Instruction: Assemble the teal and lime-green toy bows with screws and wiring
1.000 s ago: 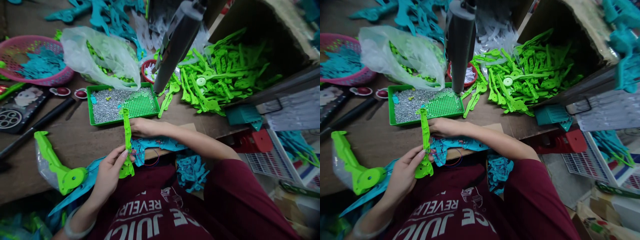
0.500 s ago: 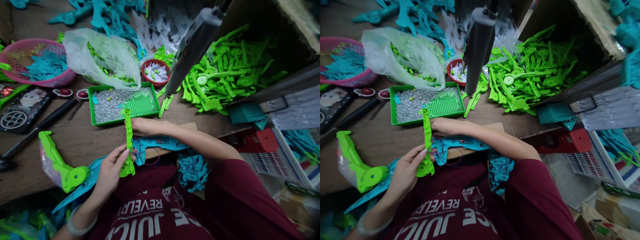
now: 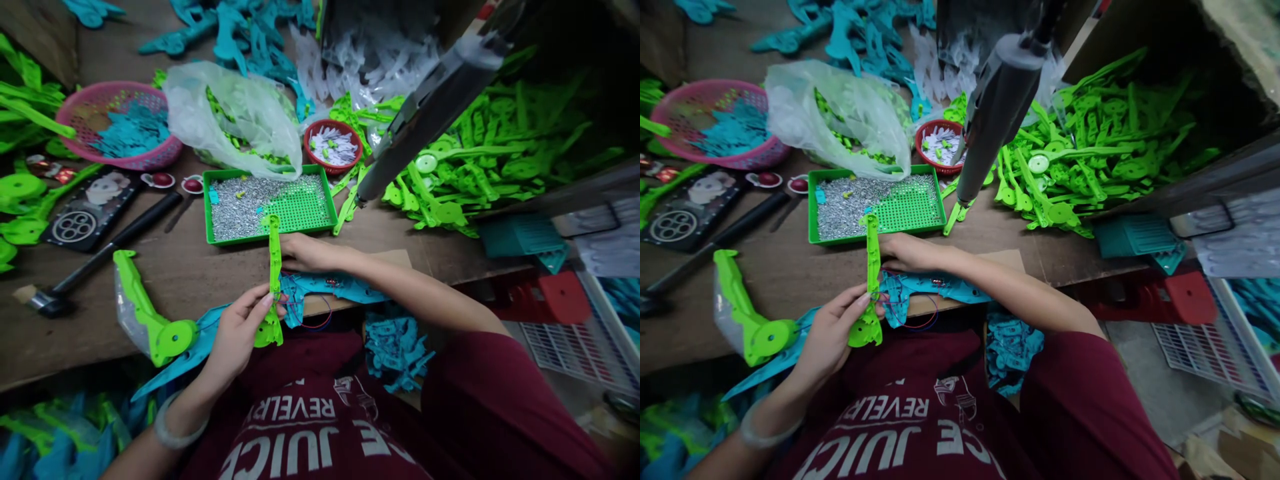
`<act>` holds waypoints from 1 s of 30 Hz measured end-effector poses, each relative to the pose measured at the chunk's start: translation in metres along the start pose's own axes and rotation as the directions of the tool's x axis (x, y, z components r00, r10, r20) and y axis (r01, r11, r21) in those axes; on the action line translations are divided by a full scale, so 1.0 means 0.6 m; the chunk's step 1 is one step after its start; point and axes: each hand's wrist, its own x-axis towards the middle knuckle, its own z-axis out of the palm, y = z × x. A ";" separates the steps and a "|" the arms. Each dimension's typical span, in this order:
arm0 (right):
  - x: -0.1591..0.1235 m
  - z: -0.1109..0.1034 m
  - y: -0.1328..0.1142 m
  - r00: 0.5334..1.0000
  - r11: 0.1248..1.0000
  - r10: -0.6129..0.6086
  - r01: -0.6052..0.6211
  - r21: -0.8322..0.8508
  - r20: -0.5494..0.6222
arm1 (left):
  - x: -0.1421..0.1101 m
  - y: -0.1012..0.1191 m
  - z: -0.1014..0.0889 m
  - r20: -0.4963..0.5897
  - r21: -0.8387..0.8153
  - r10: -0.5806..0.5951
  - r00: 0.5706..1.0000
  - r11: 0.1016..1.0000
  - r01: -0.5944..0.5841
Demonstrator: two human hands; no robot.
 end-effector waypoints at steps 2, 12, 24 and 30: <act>0.001 0.000 -0.003 1.000 1.000 0.016 -0.016 -0.001 -0.005 | 0.000 0.001 0.000 0.005 0.003 0.007 1.000 1.000 -0.007; 0.014 -0.020 -0.016 0.989 0.994 0.093 -0.085 -0.065 0.116 | -0.003 0.004 0.000 0.020 0.021 0.017 1.000 1.000 -0.017; -0.009 -0.022 -0.024 0.999 0.998 0.040 -0.039 0.043 -0.019 | -0.011 0.045 -0.002 -0.148 -0.355 -0.106 0.983 0.934 0.047; -0.030 -0.018 -0.051 0.980 0.957 0.124 -0.077 0.280 -0.153 | -0.008 0.044 0.013 -0.100 -0.348 -0.083 0.992 0.936 0.043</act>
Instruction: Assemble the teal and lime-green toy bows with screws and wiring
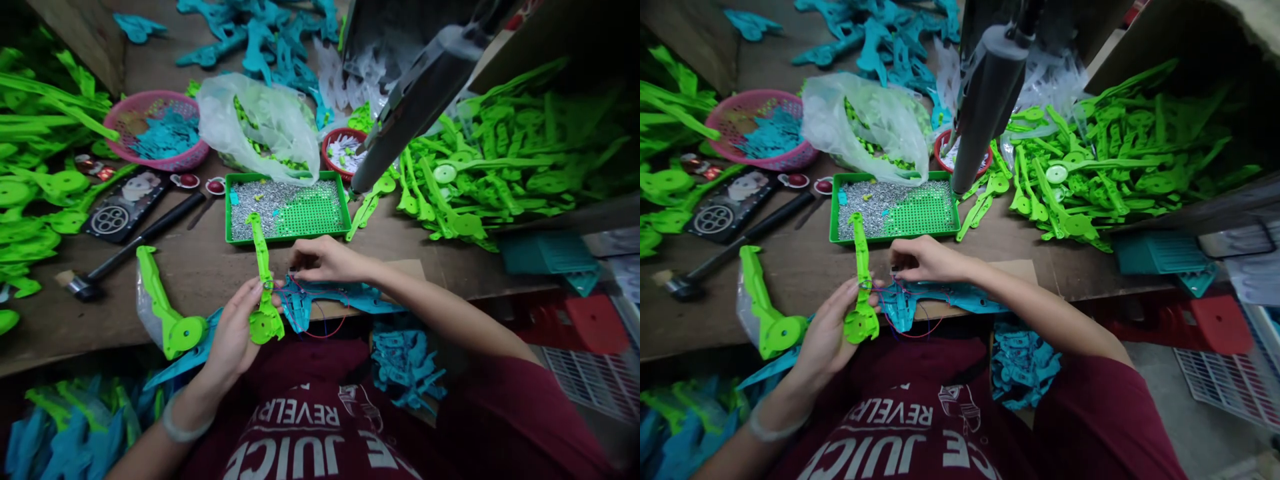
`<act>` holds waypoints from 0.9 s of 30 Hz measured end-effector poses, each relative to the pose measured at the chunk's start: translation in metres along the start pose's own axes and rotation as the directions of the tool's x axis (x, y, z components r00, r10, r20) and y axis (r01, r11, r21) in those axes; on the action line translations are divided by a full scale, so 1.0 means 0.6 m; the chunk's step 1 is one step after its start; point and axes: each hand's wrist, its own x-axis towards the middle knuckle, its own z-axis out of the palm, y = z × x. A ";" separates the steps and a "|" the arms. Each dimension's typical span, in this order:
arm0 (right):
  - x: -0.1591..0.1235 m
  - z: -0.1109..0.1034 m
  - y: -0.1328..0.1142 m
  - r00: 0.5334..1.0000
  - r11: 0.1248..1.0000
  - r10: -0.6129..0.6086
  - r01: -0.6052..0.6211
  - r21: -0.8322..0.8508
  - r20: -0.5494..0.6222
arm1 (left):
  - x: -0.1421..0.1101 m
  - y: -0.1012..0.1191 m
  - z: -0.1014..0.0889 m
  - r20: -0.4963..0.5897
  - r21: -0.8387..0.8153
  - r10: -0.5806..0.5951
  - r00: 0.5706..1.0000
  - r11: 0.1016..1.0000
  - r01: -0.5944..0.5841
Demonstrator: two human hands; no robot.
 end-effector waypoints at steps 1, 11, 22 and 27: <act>-0.004 0.003 -0.001 1.000 1.000 -0.008 0.009 0.006 -0.021 | 0.002 -0.001 0.004 0.015 0.009 0.003 1.000 1.000 -0.003; -0.040 0.023 0.002 0.949 0.973 -0.229 0.222 -0.055 -0.218 | 0.002 -0.004 0.030 0.049 0.130 0.077 0.996 0.988 -0.083; -0.056 0.007 0.007 0.969 0.985 -0.165 0.151 -0.087 -0.184 | -0.001 -0.013 0.047 0.089 0.104 0.045 0.995 0.993 -0.055; -0.051 -0.018 0.004 0.988 0.997 -0.076 0.074 -0.013 -0.131 | 0.011 -0.002 0.049 0.108 0.101 0.029 0.994 0.994 -0.040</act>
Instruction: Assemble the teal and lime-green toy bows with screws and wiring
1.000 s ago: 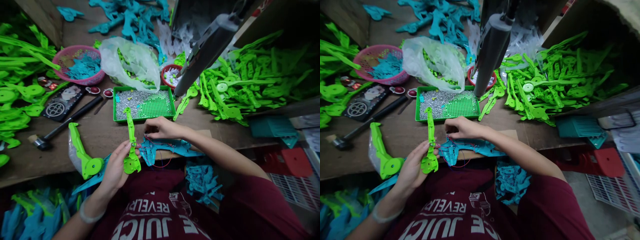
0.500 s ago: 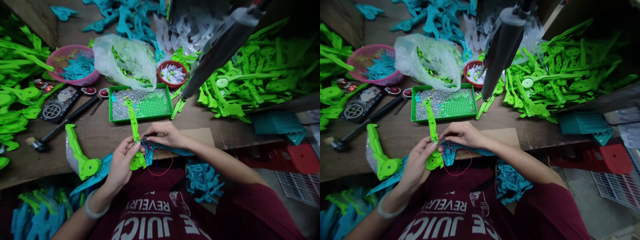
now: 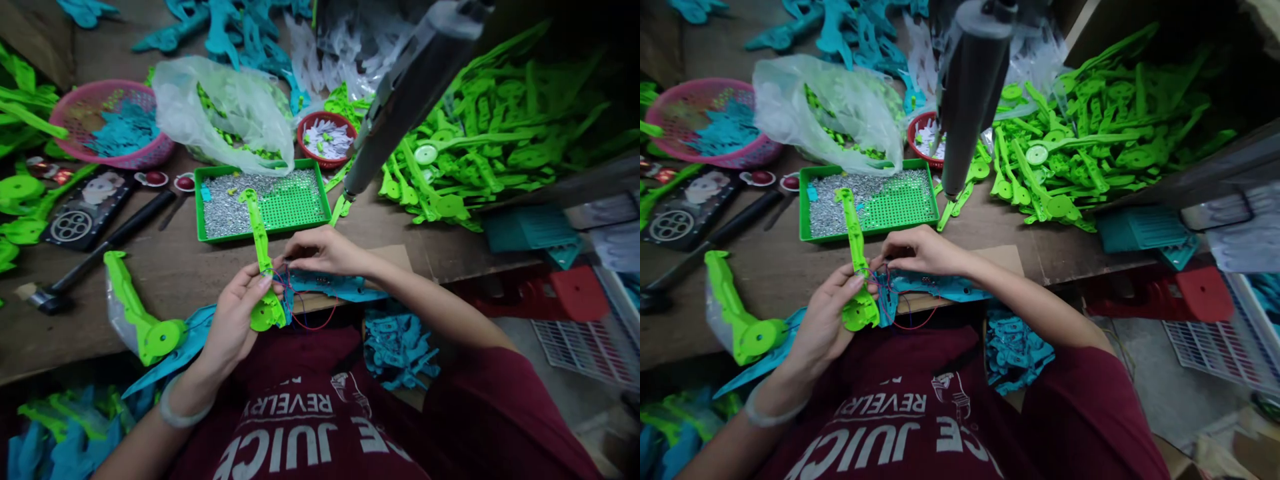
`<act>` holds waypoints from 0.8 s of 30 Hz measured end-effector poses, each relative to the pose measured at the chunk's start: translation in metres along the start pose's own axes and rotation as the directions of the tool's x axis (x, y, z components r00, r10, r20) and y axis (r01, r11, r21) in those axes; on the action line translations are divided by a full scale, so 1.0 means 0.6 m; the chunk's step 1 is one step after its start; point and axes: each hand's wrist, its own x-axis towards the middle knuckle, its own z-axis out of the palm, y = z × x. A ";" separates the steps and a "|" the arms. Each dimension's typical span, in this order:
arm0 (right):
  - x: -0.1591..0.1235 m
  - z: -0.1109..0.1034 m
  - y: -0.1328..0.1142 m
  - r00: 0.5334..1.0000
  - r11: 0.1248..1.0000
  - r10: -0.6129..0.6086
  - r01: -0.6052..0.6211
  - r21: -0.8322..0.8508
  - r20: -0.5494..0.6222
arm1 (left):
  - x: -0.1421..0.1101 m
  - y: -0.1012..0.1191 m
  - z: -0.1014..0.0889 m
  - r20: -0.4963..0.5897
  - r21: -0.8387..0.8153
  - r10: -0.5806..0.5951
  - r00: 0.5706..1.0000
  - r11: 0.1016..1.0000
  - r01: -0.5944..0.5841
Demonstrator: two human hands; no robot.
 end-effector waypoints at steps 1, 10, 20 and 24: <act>0.001 -0.002 0.001 1.000 1.000 0.021 -0.021 0.006 0.010 | 0.002 0.002 0.000 0.005 0.003 -0.007 1.000 1.000 0.007; 0.001 -0.001 0.014 0.996 0.993 0.087 -0.088 0.076 0.019 | 0.004 0.001 -0.002 0.016 0.016 -0.041 0.999 0.999 0.040; -0.134 0.008 -0.019 0.996 0.808 -0.062 0.008 -0.589 -0.071 | 0.006 -0.006 -0.021 -0.137 0.017 -0.071 0.988 0.997 0.074; -0.159 0.026 -0.024 0.998 0.754 -0.064 0.047 -0.655 -0.001 | 0.007 -0.006 -0.019 -0.151 0.013 -0.086 0.985 0.996 0.089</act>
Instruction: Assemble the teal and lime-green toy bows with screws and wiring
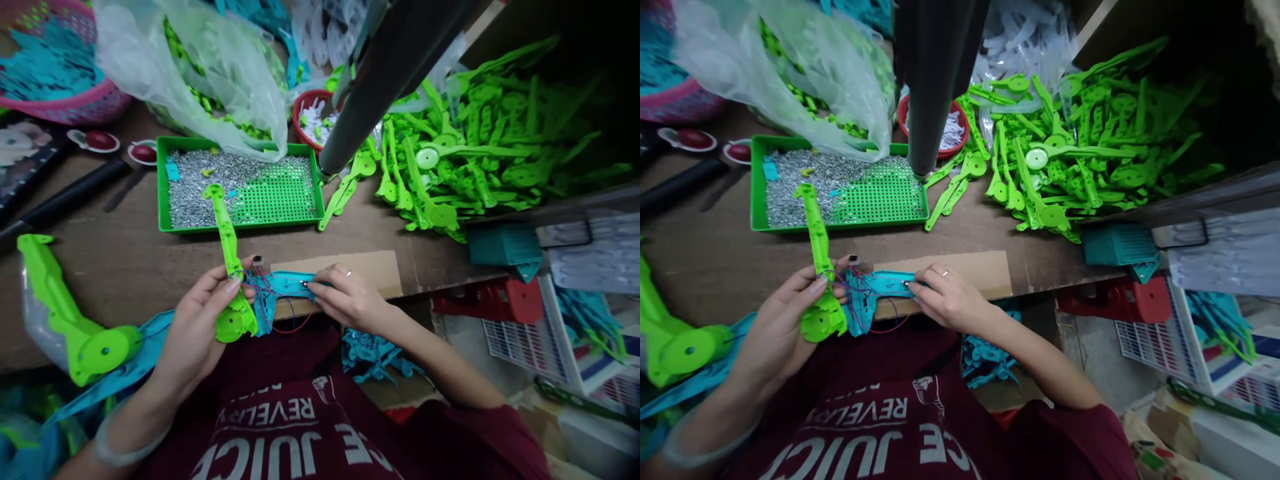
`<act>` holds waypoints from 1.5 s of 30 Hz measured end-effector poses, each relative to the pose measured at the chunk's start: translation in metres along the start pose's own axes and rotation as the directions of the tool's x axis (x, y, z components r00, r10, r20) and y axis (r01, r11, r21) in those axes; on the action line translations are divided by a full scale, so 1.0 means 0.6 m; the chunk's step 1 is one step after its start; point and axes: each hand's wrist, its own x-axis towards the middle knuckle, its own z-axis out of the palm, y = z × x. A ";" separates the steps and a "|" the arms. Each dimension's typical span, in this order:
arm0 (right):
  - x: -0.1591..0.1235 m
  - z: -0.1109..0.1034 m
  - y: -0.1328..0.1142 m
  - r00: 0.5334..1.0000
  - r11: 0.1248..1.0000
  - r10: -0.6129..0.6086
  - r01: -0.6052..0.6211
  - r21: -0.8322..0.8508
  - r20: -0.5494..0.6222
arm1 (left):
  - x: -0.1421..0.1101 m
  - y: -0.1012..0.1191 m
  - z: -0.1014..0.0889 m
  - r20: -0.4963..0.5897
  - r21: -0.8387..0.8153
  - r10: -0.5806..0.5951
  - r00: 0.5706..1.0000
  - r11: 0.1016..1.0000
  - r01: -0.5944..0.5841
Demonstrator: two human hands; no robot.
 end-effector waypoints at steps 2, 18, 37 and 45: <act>0.001 0.003 -0.003 1.000 1.000 -0.011 0.011 -0.022 0.009 | 0.000 0.002 0.003 -0.016 -0.001 0.005 1.000 1.000 -0.005; 0.027 -0.006 -0.005 0.999 0.999 0.031 -0.030 -0.045 0.021 | -0.004 0.010 0.006 0.063 -0.043 -0.005 0.998 0.999 0.007; 0.153 0.022 -0.088 0.915 0.768 0.402 -0.318 0.556 -0.033 | -0.025 -0.016 -0.018 0.200 0.031 0.256 0.946 0.963 -0.267; 0.156 0.006 -0.093 0.896 0.572 0.441 -0.328 0.752 0.056 | -0.021 -0.009 -0.026 0.329 0.600 0.659 0.676 0.407 -0.689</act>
